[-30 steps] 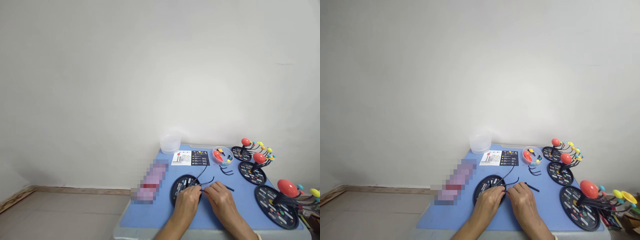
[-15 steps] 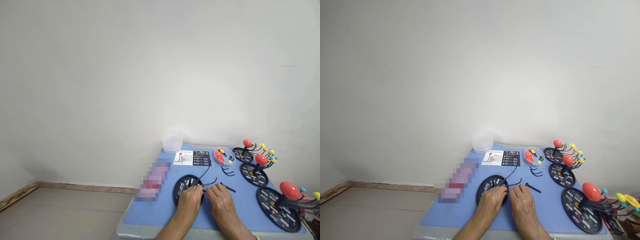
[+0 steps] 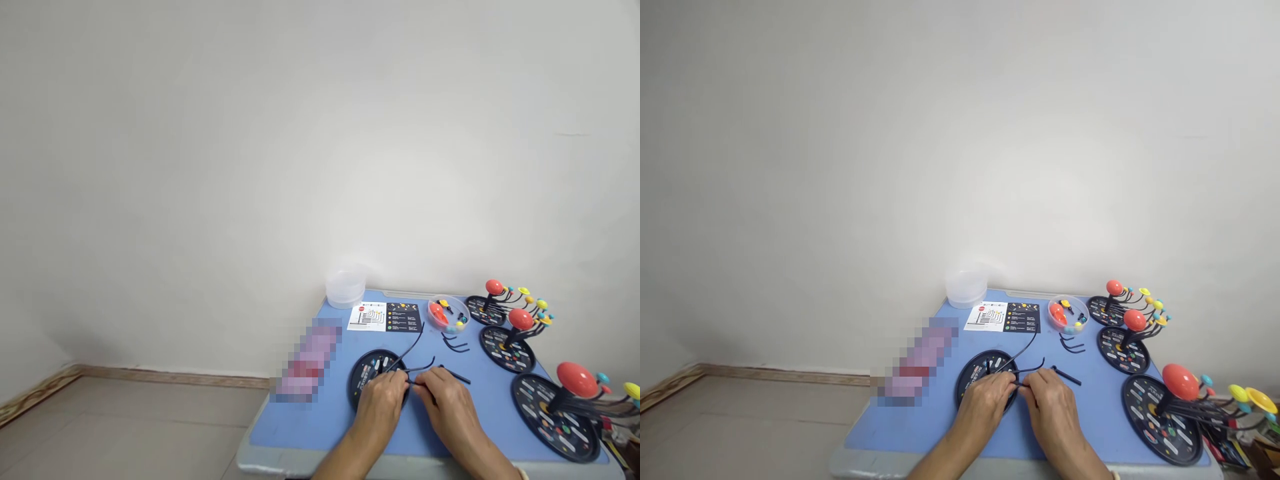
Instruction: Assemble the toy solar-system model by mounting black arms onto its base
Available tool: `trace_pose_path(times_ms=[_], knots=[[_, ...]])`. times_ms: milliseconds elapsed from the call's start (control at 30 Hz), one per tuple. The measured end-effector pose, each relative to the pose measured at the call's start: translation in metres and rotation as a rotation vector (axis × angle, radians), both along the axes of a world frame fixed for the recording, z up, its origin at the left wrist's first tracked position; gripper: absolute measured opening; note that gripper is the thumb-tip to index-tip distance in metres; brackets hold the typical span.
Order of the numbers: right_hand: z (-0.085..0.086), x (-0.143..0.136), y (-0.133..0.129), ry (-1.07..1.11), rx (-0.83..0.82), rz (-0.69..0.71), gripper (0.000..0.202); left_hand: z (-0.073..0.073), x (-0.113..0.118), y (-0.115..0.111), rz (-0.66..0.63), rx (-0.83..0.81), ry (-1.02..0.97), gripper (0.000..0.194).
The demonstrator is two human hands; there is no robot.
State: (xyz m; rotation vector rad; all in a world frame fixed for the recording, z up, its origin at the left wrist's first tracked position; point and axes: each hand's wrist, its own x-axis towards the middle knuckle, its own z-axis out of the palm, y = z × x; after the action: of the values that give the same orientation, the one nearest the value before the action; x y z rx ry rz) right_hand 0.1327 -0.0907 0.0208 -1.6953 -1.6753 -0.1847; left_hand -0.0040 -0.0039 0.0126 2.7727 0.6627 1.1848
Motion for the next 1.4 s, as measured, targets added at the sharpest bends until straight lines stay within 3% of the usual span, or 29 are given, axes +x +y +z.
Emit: trace_pose_path(times_ms=[67, 167, 233, 333, 467, 633, 833, 1000, 1200, 1400], knots=[[0.011, 0.001, -0.004, 0.229, -0.167, 0.067, 0.026, -0.001, 0.000, 0.000, -0.008, 0.014, -0.020, 0.026], [0.024, 0.003, -0.007, 0.620, -0.386, 0.156, 0.049, 0.000, -0.001, 0.000, -0.012, 0.021, -0.044, 0.028], [0.027, 0.006, -0.005, 0.875, -0.491, 0.162, 0.063, 0.000, -0.001, 0.000, -0.010, 0.021, -0.054, 0.029], [0.025, 0.009, 0.003, 1.069, -0.564, 0.126, 0.064, 0.001, -0.001, -0.001, -0.013, 0.034, -0.056, 0.030], [0.025, 0.007, 0.013, 1.090, -0.626, 0.126, 0.051, 0.002, -0.001, -0.002, -0.004, 0.064, -0.043, 0.034], [0.032, 0.003, 0.015, 1.095, -0.582, 0.203, 0.039, 0.003, -0.002, -0.003, 0.014, 0.064, -0.017, 0.036], [0.030, 0.009, 0.011, 1.134, -0.630, 0.206, 0.040, 0.001, -0.003, 0.004, 0.046, -0.004, -0.022, 0.029], [0.027, 0.009, 0.011, 1.127, -0.502, 0.213, 0.044, 0.001, -0.002, 0.004, 0.024, -0.042, -0.019, 0.026], [0.026, 0.013, 0.005, 1.271, -0.478, 0.257, 0.047, 0.001, -0.003, 0.002, 0.020, -0.050, -0.015, 0.023], [0.023, 0.011, 0.001, 1.342, -0.404, 0.197, 0.047, 0.001, -0.003, 0.002, 0.020, -0.068, -0.024, 0.023]])
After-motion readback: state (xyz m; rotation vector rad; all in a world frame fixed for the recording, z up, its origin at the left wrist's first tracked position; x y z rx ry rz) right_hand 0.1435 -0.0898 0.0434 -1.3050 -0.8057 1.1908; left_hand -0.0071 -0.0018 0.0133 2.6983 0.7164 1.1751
